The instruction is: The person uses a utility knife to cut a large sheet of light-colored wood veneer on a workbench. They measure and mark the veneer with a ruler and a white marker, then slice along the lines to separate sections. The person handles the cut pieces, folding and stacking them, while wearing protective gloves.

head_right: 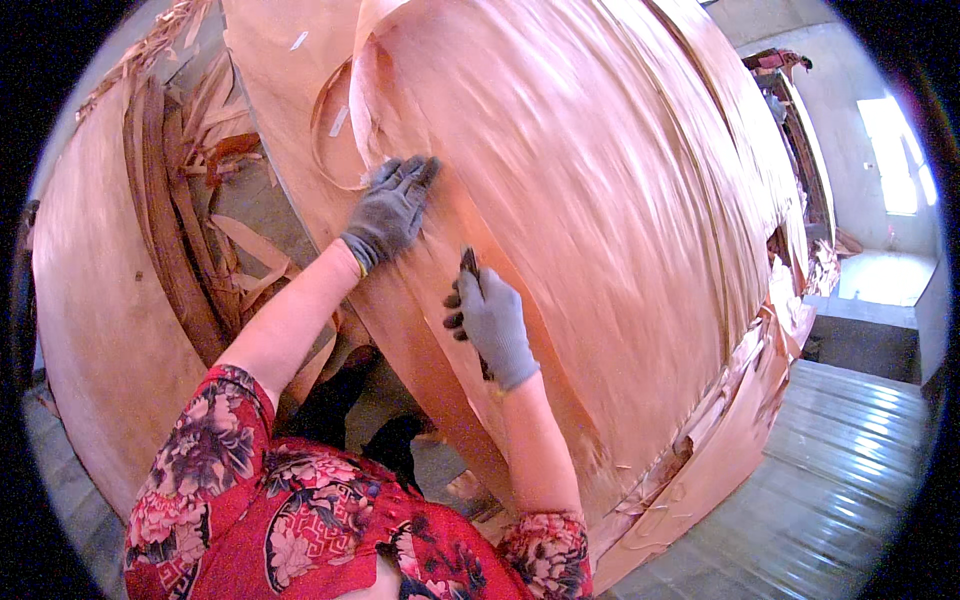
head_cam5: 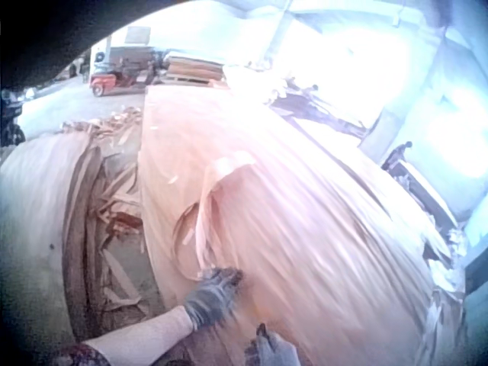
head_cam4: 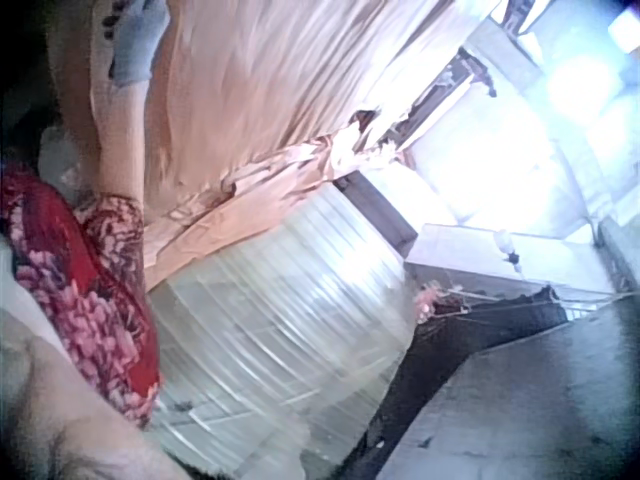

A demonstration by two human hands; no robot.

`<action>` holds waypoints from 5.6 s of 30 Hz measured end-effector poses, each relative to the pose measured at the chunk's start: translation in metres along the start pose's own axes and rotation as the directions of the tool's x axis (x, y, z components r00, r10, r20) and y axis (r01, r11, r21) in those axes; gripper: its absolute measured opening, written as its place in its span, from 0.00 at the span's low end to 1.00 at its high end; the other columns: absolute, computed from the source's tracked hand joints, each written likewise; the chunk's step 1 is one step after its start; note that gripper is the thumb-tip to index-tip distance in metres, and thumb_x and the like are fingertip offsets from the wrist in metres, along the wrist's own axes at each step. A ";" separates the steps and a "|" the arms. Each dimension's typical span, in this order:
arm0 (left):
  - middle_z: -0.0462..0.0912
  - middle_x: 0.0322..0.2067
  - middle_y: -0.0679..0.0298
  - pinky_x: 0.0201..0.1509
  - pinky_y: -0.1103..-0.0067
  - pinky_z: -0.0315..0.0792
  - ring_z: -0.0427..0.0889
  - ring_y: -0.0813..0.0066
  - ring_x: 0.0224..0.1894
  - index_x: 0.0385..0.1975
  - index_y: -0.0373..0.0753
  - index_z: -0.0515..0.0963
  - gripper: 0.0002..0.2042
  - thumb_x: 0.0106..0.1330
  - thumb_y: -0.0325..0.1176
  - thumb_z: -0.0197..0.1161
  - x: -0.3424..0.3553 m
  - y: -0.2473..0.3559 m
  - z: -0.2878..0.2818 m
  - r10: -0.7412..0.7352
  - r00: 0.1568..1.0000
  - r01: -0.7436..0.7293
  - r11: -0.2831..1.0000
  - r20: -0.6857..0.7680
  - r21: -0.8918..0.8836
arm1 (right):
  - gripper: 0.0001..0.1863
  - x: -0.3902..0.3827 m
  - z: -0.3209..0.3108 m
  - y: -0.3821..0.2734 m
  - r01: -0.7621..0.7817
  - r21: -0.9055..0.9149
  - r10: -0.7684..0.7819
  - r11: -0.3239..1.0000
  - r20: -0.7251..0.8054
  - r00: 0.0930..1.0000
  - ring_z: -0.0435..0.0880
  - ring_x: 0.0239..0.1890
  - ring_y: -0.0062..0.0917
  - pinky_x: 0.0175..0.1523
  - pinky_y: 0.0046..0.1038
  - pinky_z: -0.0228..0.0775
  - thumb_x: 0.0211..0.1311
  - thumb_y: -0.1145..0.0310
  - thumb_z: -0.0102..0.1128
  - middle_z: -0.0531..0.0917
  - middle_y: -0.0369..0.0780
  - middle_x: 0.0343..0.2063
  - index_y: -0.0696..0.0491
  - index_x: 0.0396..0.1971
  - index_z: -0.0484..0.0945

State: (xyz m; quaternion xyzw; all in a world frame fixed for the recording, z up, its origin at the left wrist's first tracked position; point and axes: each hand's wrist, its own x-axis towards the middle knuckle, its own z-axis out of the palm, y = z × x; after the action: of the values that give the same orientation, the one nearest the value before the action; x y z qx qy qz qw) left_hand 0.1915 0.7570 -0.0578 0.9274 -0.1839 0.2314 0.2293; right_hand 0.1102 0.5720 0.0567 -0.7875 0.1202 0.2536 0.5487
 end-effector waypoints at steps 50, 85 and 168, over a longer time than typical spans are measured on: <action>0.53 0.61 0.46 0.67 0.54 0.32 0.38 0.40 0.66 0.63 0.33 0.45 0.36 0.60 0.45 0.51 -0.025 0.004 -0.017 -0.145 0.986 0.162 0.959 -0.087 0.232 | 0.09 -0.012 0.053 0.011 0.489 -0.814 -0.820 0.313 0.028 0.571 0.76 0.23 0.22 0.23 0.23 0.65 0.46 0.66 0.54 0.74 0.37 0.25 0.52 0.29 0.74; 0.52 0.64 0.52 0.69 0.62 0.40 0.46 0.50 0.67 0.63 0.35 0.52 0.33 0.62 0.48 0.48 -0.059 0.119 -0.004 0.469 0.759 -0.527 0.850 0.452 0.002 | 0.21 -0.208 -0.067 0.224 0.021 -0.412 -0.397 0.911 -0.861 0.318 0.81 0.35 0.39 0.39 0.31 0.75 0.42 0.79 0.54 0.80 0.47 0.37 0.55 0.42 0.76; 0.68 0.55 0.53 0.62 0.65 0.56 0.68 0.59 0.57 0.59 0.33 0.58 0.27 0.58 0.31 0.50 -0.010 0.006 -0.003 0.032 0.998 -0.026 0.990 0.045 -0.136 | 0.10 0.061 0.062 -0.009 -0.010 -0.835 -0.227 0.550 -0.161 0.960 0.82 0.26 0.44 0.32 0.41 0.75 0.59 0.67 0.46 0.79 0.54 0.20 0.60 0.30 0.66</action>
State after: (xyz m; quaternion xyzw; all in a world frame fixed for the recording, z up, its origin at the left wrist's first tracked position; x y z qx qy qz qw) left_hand 0.1792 0.7557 -0.0589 0.9121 -0.2182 0.1997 0.2839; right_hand 0.1495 0.6381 0.0151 -0.9836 0.0055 0.1439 0.1082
